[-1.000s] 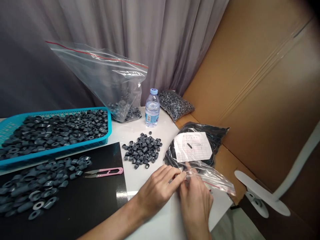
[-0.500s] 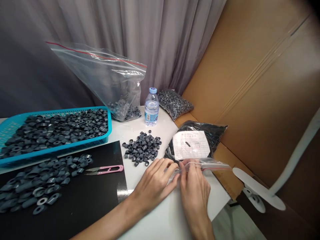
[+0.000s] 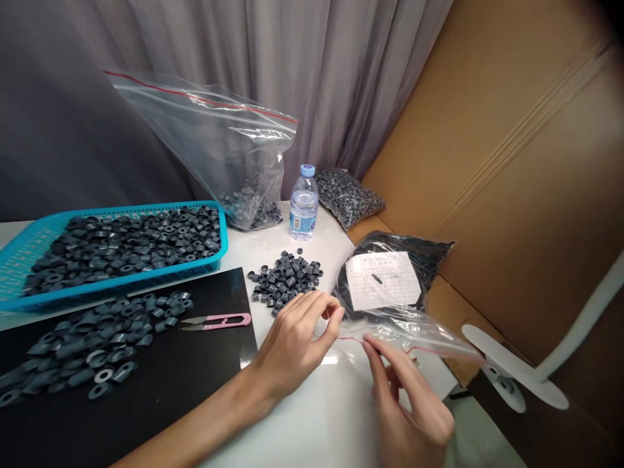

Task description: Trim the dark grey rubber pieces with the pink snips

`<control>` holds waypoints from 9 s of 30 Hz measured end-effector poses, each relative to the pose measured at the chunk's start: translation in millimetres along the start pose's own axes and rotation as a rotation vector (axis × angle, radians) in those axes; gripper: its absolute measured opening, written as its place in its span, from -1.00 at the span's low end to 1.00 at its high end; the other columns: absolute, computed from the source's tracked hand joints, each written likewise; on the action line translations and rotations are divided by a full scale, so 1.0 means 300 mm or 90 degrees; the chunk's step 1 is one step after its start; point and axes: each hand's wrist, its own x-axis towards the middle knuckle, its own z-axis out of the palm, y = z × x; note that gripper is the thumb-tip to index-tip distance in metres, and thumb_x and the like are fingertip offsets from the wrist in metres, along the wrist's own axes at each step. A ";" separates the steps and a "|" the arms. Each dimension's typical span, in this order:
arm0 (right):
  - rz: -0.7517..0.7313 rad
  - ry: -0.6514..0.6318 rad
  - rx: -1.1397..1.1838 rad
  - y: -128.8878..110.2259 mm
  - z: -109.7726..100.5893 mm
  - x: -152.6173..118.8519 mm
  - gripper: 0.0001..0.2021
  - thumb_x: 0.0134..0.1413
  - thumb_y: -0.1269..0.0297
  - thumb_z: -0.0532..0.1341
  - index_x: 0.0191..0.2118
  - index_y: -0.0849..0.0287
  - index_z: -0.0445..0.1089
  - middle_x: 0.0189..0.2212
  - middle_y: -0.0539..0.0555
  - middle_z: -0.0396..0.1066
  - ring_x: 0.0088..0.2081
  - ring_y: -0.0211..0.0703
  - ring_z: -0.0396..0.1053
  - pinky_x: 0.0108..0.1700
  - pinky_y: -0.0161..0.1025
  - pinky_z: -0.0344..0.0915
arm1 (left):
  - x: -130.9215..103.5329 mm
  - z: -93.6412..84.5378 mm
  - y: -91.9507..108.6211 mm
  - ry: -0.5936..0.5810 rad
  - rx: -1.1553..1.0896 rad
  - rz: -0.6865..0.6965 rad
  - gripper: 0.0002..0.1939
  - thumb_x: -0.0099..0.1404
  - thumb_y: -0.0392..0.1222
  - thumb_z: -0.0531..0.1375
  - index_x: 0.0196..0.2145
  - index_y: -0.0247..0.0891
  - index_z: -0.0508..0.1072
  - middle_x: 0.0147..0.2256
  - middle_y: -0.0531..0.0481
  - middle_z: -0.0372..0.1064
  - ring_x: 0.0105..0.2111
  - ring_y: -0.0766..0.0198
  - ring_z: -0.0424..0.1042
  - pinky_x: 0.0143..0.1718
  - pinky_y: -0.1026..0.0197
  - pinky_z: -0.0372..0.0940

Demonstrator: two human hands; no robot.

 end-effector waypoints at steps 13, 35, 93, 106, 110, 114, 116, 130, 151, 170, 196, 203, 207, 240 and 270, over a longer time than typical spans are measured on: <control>0.169 -0.243 0.468 -0.112 0.070 -0.003 -0.66 0.27 0.41 0.29 0.09 -0.11 0.53 -0.19 0.03 0.60 -0.40 -0.23 0.50 -0.46 -0.32 0.44 | -0.179 -0.218 0.042 -0.033 -0.180 -0.128 -0.81 0.37 -0.26 0.28 -0.06 -0.13 0.50 -0.25 0.13 0.53 -0.27 0.40 0.49 -0.17 0.41 0.36; 0.055 -0.238 0.490 -0.130 0.090 -0.014 -0.56 0.14 0.63 0.34 0.07 0.06 0.49 -0.25 0.03 0.58 -0.31 -0.16 0.49 -0.32 -0.18 0.44 | -0.223 -0.234 -0.006 -0.033 -0.337 -0.225 -0.92 0.38 -0.23 0.28 -0.19 -0.12 0.60 -0.28 0.10 0.57 -0.26 0.36 0.53 -0.19 0.35 0.36; 0.114 -0.256 0.555 -0.111 0.069 0.000 -0.65 0.17 0.63 0.29 -0.05 0.05 0.52 -0.23 0.06 0.58 -0.24 -0.14 0.45 -0.36 -0.25 0.38 | -0.223 -0.217 0.025 0.000 -0.371 -0.244 -0.89 0.28 -0.33 0.34 -0.22 -0.20 0.59 -0.30 0.07 0.55 -0.30 0.37 0.50 -0.21 0.37 0.40; 0.128 -0.254 0.545 -0.123 0.074 0.004 -0.65 0.16 0.59 0.31 -0.03 0.02 0.51 -0.24 0.02 0.58 -0.24 -0.18 0.46 -0.39 -0.31 0.40 | -0.229 -0.210 0.023 0.003 -0.385 -0.238 -0.89 0.31 -0.31 0.33 -0.20 -0.18 0.58 -0.27 0.08 0.54 -0.27 0.38 0.49 -0.21 0.37 0.38; 0.063 -0.212 0.457 -0.108 0.050 -0.020 -0.66 0.15 0.61 0.31 -0.04 0.07 0.53 -0.24 0.06 0.58 -0.27 -0.12 0.49 -0.43 -0.26 0.42 | -0.234 -0.204 0.015 -0.045 -0.357 -0.262 -0.90 0.37 -0.25 0.29 -0.16 -0.13 0.57 -0.25 0.12 0.55 -0.22 0.39 0.51 -0.16 0.37 0.36; -0.016 -0.135 0.229 0.005 -0.048 -0.033 -0.65 0.11 0.58 0.34 -0.04 0.06 0.56 -0.24 0.08 0.60 -0.32 -0.09 0.52 -0.46 -0.22 0.42 | -0.230 -0.215 0.003 -0.105 -0.304 -0.286 -0.92 0.41 -0.17 0.25 -0.19 -0.12 0.56 -0.28 0.14 0.55 -0.25 0.40 0.51 -0.18 0.38 0.34; -0.044 -0.140 0.119 0.071 -0.100 -0.027 -0.69 0.09 0.46 0.39 -0.03 0.08 0.56 -0.20 0.10 0.60 -0.39 -0.13 0.51 -0.48 -0.24 0.42 | -0.219 -0.219 0.000 -0.118 -0.267 -0.283 -0.91 0.42 -0.16 0.23 -0.22 -0.12 0.56 -0.30 0.15 0.54 -0.27 0.40 0.50 -0.20 0.37 0.32; -0.032 0.101 -0.072 0.019 -0.015 -0.012 -0.77 0.09 0.54 0.41 -0.13 0.16 0.58 -0.26 0.11 0.61 -0.42 -0.15 0.43 -0.41 -0.21 0.32 | 0.009 -0.008 0.022 -0.161 0.121 0.136 -0.80 0.45 -0.06 0.18 -0.14 -0.24 0.49 -0.19 -0.01 0.46 -0.15 0.16 0.43 -0.12 0.11 0.29; 0.426 0.052 0.105 0.028 -0.003 -0.046 -0.66 0.21 -0.02 0.30 -0.36 0.16 0.37 -0.54 -0.04 0.34 -0.60 -0.30 0.19 -0.57 -0.34 0.18 | -0.014 0.069 -0.004 -0.056 0.202 0.264 -0.68 0.43 -0.03 0.20 -0.03 -0.34 0.39 -0.20 -0.07 0.46 -0.21 0.15 0.48 -0.22 0.14 0.34; 0.604 -0.041 0.273 0.045 0.000 -0.021 -0.52 0.04 -0.11 0.39 -0.57 0.26 0.46 -0.62 0.11 0.49 -0.61 -0.19 0.39 -0.51 -0.31 0.38 | -0.020 0.103 -0.010 0.051 0.348 0.470 -0.83 0.43 -0.40 0.09 -0.28 -0.40 0.47 -0.37 -0.08 0.45 -0.34 0.20 0.43 -0.33 0.16 0.23; 0.563 0.117 0.263 0.111 -0.009 -0.036 -0.57 -0.02 -0.05 0.45 -0.53 0.24 0.43 -0.70 0.01 0.41 -0.68 -0.24 0.31 -0.63 -0.33 0.28 | -0.030 0.055 -0.047 0.013 0.422 0.579 -0.78 0.38 -0.41 0.11 -0.39 -0.31 0.49 -0.36 -0.08 0.52 -0.33 0.24 0.48 -0.31 0.21 0.29; 0.576 0.137 0.271 0.144 -0.010 -0.037 -0.61 -0.01 0.01 0.45 -0.50 0.24 0.42 -0.70 -0.03 0.39 -0.68 -0.26 0.30 -0.64 -0.34 0.26 | -0.016 0.065 -0.047 0.049 0.446 0.572 -0.82 0.37 -0.40 0.13 -0.31 -0.37 0.55 -0.33 -0.08 0.54 -0.30 0.21 0.49 -0.32 0.20 0.30; 0.587 0.153 0.292 0.147 -0.004 -0.038 -0.63 -0.03 0.04 0.46 -0.49 0.24 0.43 -0.70 -0.03 0.39 -0.69 -0.26 0.28 -0.65 -0.33 0.24 | -0.022 0.066 -0.045 0.045 0.422 0.578 -0.79 0.38 -0.42 0.11 -0.34 -0.36 0.53 -0.34 -0.08 0.53 -0.36 0.25 0.46 -0.33 0.21 0.29; 0.135 0.038 0.082 0.054 0.003 -0.045 -0.86 0.28 0.32 0.30 -0.10 0.24 0.51 -0.28 0.08 0.50 -0.45 -0.29 0.39 -0.35 -0.33 0.35 | 0.057 0.040 -0.002 -0.152 -0.147 -0.063 -0.78 0.27 -0.06 0.36 -0.44 -0.23 0.54 -0.41 0.12 0.42 -0.29 0.30 0.36 -0.25 0.27 0.20; 0.574 -0.083 0.366 0.081 0.109 0.082 -0.49 -0.02 -0.09 0.39 -0.13 0.27 0.48 -0.40 0.08 0.51 -0.44 -0.16 0.41 -0.41 -0.29 0.30 | 0.015 0.112 0.022 -0.006 -0.054 0.052 -0.81 0.40 -0.23 0.25 -0.39 -0.27 0.43 -0.39 0.09 0.33 -0.36 0.31 0.35 -0.30 0.24 0.23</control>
